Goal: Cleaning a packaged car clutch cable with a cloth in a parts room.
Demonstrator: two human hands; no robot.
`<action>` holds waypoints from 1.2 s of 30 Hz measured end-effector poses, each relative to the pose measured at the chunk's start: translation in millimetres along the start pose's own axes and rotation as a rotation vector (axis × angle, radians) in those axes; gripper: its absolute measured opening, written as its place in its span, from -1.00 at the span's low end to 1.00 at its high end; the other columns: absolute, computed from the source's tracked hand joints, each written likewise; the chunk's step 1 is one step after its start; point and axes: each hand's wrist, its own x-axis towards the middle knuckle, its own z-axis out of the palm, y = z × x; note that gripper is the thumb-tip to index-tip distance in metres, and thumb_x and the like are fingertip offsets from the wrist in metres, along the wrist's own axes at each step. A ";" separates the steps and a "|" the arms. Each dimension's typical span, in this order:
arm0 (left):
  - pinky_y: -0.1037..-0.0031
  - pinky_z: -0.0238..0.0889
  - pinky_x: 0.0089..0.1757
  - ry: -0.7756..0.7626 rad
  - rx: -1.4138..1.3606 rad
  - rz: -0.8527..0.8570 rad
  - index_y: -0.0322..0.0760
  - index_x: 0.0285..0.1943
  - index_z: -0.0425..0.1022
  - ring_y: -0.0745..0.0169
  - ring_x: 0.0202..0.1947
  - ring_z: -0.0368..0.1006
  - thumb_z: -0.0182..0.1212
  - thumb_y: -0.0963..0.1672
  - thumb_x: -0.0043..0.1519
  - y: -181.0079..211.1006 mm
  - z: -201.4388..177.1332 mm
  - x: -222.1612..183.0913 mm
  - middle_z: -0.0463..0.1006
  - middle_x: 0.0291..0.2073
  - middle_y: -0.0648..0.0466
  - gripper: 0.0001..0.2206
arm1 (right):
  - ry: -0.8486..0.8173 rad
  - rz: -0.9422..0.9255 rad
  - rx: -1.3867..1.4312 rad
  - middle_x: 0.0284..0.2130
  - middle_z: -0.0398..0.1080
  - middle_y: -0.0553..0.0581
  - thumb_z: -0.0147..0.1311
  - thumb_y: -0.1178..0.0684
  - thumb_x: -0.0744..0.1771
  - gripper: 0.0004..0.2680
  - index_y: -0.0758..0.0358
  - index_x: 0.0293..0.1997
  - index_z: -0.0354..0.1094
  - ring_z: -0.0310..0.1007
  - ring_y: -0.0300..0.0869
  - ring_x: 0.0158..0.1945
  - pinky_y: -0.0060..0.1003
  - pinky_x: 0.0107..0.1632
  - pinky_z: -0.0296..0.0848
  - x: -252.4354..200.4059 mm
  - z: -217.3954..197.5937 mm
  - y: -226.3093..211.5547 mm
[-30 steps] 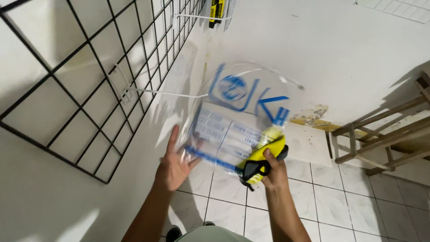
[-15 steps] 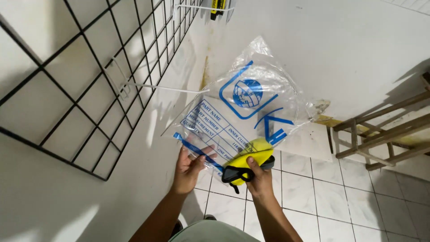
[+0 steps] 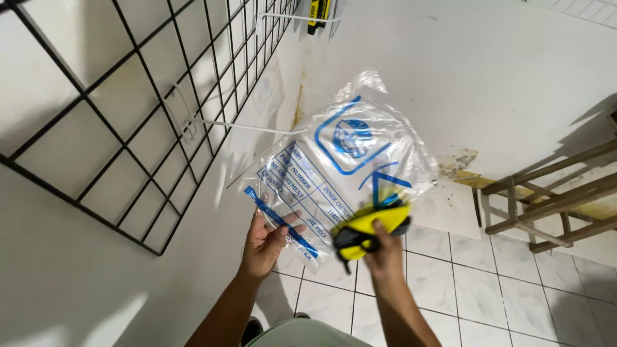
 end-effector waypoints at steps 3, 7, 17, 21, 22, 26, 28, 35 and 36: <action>-0.07 0.39 0.12 0.003 0.028 0.053 -0.13 0.62 -0.26 -0.26 0.22 0.41 0.07 -0.26 0.30 5.5 -5.4 -1.7 0.44 0.19 -0.51 -0.26 | -0.075 0.117 -0.031 -0.32 0.53 0.35 0.32 0.17 0.24 -0.76 0.35 -0.08 0.36 0.61 0.17 -0.29 0.11 -0.16 0.61 -27.8 31.6 -9.4; -0.09 0.41 0.11 -0.024 0.095 0.008 -0.17 0.62 -0.23 -0.25 0.20 0.43 0.08 -0.26 0.29 21.5 -13.9 -10.1 0.46 0.15 -0.55 -0.27 | -0.034 0.056 -0.051 -0.31 0.53 0.25 0.31 0.13 0.26 -0.76 0.31 -0.05 0.36 0.63 0.06 -0.26 0.01 -0.14 0.63 15.9 -6.1 -3.8; 0.14 0.47 0.13 -0.107 0.075 0.070 -0.21 0.61 -0.24 -0.06 0.24 0.44 -0.07 -0.36 0.31 9.3 -1.9 -19.1 0.46 0.23 -0.28 -0.31 | -0.316 0.158 0.109 -0.06 0.47 0.38 0.18 0.13 0.30 -0.64 0.40 0.19 0.21 0.51 0.02 -0.06 -0.13 0.02 0.54 -8.7 1.6 -14.0; 0.13 0.53 0.04 -0.078 0.131 -0.040 -0.25 0.57 -0.19 -0.12 0.07 0.57 0.03 -0.34 0.27 -5.0 -22.7 -33.5 0.48 0.19 -0.40 -0.31 | -0.029 0.107 -0.039 -0.24 0.44 0.24 0.17 0.14 0.29 -0.72 0.41 0.06 0.30 0.49 -0.04 -0.26 -0.23 -0.12 0.52 35.8 -33.0 -19.7; 0.34 0.44 -0.11 -0.118 0.110 -0.160 -0.09 0.60 -0.21 0.10 0.01 0.53 0.09 -0.34 0.20 -15.0 -36.4 -39.6 0.46 0.27 -0.30 -0.20 | -0.038 0.039 -0.011 -0.23 0.46 0.22 0.18 0.16 0.27 -0.71 0.37 0.08 0.30 0.51 -0.05 -0.24 -0.24 -0.11 0.53 40.7 -39.0 -25.1; 0.02 0.29 0.22 -0.001 0.418 -0.332 -0.16 0.62 -0.44 -0.24 0.31 0.34 0.38 0.08 0.04 4.4 -42.2 -24.6 0.24 0.40 -0.39 0.11 | -0.120 -0.054 -0.087 -0.30 0.48 0.25 0.20 0.20 0.23 -0.72 0.44 0.00 0.34 0.52 -0.01 -0.35 -0.15 -0.22 0.56 64.1 -74.7 -58.0; -0.01 -0.10 0.31 -0.171 0.280 -0.261 -0.16 0.63 -0.39 -0.22 0.45 0.01 0.23 0.23 0.10 16.4 -48.3 -11.4 0.01 0.51 -0.29 0.07 | -0.214 0.013 -0.187 -0.32 0.49 0.32 0.16 0.24 0.25 -0.76 0.49 -0.03 0.34 0.53 0.05 -0.36 -0.12 -0.24 0.56 69.5 -82.0 -69.7; -0.03 -0.39 0.37 -0.483 -0.095 -0.285 -0.32 0.64 -0.30 -0.36 0.52 -0.15 0.29 0.22 0.17 20.6 -6.3 32.6 -0.19 0.53 -0.47 0.06 | -0.518 0.091 -0.395 -0.49 0.56 0.32 0.31 0.29 0.19 -0.90 0.46 -0.32 0.51 0.65 0.12 -0.38 0.06 -0.26 0.63 40.6 -43.6 -70.3; -0.03 -0.39 0.37 -0.485 -0.097 -0.283 -0.32 0.64 -0.30 -0.36 0.52 -0.15 0.29 0.22 0.17 12.5 -9.4 31.2 -0.19 0.53 -0.47 0.06 | -0.518 0.088 -0.397 -0.49 0.56 0.32 0.31 0.29 0.19 -0.90 0.46 -0.32 0.51 0.65 0.12 -0.38 0.06 -0.26 0.63 37.2 -38.9 -75.8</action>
